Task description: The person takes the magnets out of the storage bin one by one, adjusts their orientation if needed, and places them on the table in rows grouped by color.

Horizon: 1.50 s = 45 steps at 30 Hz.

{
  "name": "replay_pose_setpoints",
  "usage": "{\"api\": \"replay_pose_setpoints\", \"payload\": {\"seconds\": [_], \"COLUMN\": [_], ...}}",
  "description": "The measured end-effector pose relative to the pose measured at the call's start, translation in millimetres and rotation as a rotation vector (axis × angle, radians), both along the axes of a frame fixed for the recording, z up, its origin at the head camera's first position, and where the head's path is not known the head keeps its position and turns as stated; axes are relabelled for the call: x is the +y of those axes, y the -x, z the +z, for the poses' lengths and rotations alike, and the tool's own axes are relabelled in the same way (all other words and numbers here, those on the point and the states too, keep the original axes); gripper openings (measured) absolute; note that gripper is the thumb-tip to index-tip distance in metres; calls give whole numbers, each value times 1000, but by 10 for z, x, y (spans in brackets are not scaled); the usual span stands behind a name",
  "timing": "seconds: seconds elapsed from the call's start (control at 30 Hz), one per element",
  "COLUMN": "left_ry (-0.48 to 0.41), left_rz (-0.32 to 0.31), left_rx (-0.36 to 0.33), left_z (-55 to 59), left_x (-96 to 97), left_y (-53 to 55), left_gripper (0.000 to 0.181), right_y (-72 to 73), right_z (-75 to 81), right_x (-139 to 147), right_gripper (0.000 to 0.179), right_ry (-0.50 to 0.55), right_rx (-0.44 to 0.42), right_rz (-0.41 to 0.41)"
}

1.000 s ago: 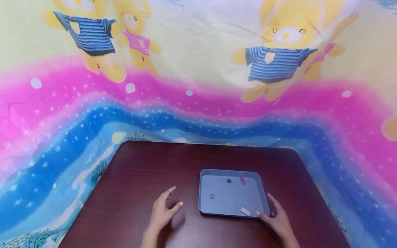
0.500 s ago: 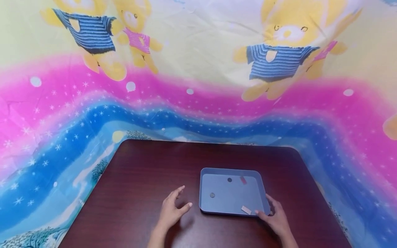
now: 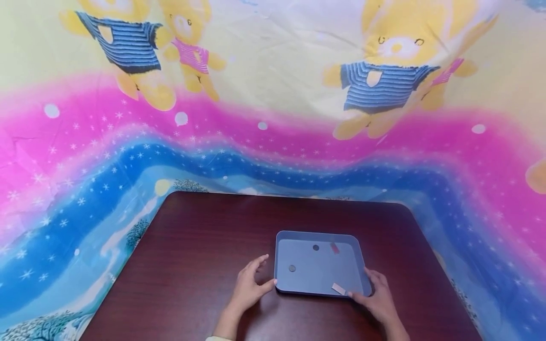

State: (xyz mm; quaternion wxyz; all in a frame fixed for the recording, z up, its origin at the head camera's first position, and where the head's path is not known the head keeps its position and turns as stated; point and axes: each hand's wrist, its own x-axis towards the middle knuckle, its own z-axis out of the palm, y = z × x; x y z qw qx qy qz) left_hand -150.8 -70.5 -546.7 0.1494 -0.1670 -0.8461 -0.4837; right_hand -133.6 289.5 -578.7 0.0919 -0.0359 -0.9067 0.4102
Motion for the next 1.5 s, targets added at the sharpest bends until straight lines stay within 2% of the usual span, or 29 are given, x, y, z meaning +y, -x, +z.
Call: {"api": "replay_pose_setpoints", "payload": {"seconds": [0.17, 0.37, 0.6, 0.83, 1.17, 1.5], "left_ry": [-1, 10, 25, 46, 69, 80], "left_rz": [-45, -69, -120, -113, -123, -148], "left_rx": [-28, -75, -63, -103, -124, -131], "left_z": [9, 39, 28, -1, -2, -53], "left_x": [72, 162, 268, 305, 379, 471], "left_y": [36, 76, 132, 184, 268, 373], "left_gripper": [64, 64, 62, 62, 60, 67], "right_y": [-4, 12, 3, 3, 14, 5], "right_z": [-10, -34, -79, -149, -137, -98], "right_x": [16, 9, 47, 92, 81, 73], "right_gripper": [97, 99, 98, 100, 99, 95], "right_ry": [-3, -9, -22, -20, -9, 10], "right_rx": [-31, -71, -83, -135, -184, -169], "right_rz": [9, 0, -9, -43, -77, -65]}}
